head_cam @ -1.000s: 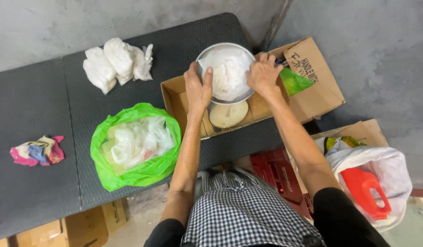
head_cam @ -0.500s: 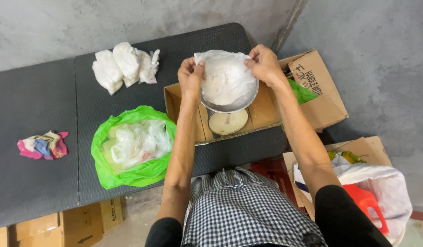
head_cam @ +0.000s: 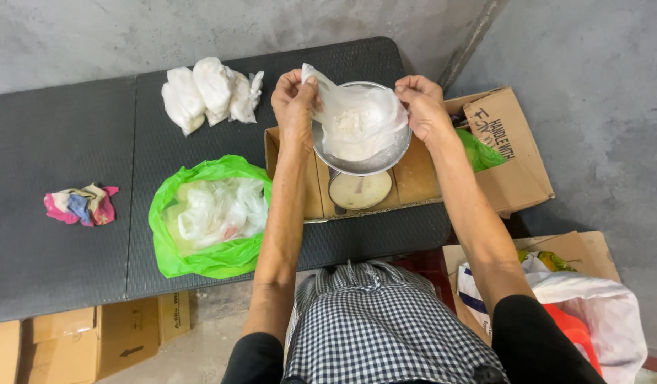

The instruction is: The recorder portions out a white fluffy material into bags, weighing them on a scale.

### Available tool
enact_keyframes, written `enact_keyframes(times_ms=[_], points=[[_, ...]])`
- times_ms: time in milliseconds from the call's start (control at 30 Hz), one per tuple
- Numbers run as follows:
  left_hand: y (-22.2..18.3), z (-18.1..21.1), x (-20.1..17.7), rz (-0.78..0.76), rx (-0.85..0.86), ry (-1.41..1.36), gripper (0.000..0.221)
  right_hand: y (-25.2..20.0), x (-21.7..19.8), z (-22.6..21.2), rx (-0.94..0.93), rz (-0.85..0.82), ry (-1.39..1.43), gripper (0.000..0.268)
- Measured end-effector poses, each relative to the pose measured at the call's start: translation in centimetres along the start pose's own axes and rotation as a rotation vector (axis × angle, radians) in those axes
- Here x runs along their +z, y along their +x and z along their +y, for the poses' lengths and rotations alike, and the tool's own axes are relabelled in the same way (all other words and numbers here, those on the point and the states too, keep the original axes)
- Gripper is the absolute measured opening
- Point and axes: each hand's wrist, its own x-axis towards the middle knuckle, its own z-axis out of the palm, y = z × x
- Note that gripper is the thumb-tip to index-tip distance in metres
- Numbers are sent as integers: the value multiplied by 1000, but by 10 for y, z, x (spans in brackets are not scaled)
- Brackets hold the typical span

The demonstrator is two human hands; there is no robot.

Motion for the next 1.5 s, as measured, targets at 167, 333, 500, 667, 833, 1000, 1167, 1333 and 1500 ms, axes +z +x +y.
enact_keyframes(times_ms=[167, 333, 500, 667, 833, 1000, 1167, 1333, 1500], points=[[9, 8, 0, -14, 104, 55, 8, -12, 10, -40, -218, 25, -253, 33], [11, 31, 6, -75, 204, 149, 8, -14, 16, -90, -495, -10, -563, 38], [9, 67, 28, -58, 240, 298, 13, -12, 34, -132, -656, -143, -601, 34], [25, 64, 40, -140, 158, 98, 32, -7, 58, -153, -719, -231, -493, 27], [-6, 96, 70, -172, 67, 3, 42, -59, 103, -192, -526, -148, -503, 7], [-20, 87, 75, -375, 121, 169, 48, -43, 91, -165, -656, -346, -600, 16], [-26, 69, 68, -428, 176, 217, 61, -41, 89, -134, -972, -374, -856, 35], [-33, 65, 49, -498, 351, 480, 61, -29, 96, -119, -969, -227, -893, 29], [-26, 35, 19, -405, 500, 832, 131, -25, 94, -130, -688, -275, -719, 20]])
